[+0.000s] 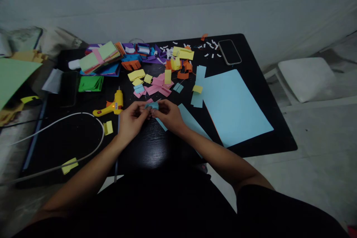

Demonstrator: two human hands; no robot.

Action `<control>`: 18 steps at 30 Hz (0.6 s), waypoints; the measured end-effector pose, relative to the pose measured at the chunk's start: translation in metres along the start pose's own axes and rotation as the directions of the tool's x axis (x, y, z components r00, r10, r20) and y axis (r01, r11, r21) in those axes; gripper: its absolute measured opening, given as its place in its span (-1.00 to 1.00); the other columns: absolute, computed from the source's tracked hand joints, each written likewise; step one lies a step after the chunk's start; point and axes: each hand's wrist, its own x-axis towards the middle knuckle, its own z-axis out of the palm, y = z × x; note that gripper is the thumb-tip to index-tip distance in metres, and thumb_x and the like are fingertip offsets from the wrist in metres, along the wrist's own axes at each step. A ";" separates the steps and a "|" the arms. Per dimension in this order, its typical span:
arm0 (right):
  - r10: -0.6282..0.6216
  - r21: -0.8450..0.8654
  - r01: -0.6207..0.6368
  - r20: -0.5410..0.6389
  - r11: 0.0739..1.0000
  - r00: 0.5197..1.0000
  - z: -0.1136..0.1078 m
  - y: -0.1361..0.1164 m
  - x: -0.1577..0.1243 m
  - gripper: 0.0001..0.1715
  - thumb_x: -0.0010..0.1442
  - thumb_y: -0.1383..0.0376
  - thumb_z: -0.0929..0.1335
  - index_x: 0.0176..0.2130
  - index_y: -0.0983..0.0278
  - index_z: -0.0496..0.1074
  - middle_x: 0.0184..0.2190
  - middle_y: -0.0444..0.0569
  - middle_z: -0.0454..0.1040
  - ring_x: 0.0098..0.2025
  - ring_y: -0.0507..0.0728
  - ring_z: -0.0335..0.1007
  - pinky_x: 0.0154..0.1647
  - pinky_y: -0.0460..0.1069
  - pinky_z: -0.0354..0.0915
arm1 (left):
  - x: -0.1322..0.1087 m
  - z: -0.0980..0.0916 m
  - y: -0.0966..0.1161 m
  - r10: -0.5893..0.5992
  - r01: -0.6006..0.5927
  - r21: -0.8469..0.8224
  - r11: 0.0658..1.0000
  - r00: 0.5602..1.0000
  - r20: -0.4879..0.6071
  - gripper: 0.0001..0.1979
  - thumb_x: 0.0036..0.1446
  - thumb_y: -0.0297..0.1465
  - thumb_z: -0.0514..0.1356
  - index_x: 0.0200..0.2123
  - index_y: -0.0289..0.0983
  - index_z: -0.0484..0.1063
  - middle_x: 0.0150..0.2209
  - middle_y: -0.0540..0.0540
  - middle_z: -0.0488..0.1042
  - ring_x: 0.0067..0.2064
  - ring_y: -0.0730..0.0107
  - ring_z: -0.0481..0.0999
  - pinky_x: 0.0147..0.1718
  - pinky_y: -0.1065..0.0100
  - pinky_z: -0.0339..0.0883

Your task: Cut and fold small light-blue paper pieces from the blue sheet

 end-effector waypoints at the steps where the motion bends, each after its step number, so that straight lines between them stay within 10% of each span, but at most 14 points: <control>1: -0.003 -0.002 0.003 -0.010 1.000 1.000 0.000 0.000 0.000 -0.64 -0.02 0.21 0.57 -0.24 0.24 0.47 -0.34 -0.11 0.59 -0.30 0.10 0.58 -0.15 0.07 0.58 | 0.000 0.000 0.000 0.001 -0.001 0.005 1.000 1.000 0.002 -0.80 0.25 -0.27 0.29 -0.13 -0.24 0.55 -0.43 0.01 0.57 -0.45 0.43 0.56 -0.43 0.43 0.43; 18: 0.017 0.042 -0.016 -0.022 0.999 1.000 0.000 -0.004 0.000 -0.57 -0.06 0.11 0.61 -0.29 0.25 0.47 -0.38 -0.12 0.58 -0.33 0.09 0.57 -0.18 0.08 0.60 | 0.003 -0.007 -0.001 0.107 -0.115 0.116 0.987 0.991 0.076 -0.74 0.27 -0.26 0.28 -0.03 -0.24 0.57 -0.29 -0.05 0.64 -0.35 0.37 0.62 -0.30 0.36 0.51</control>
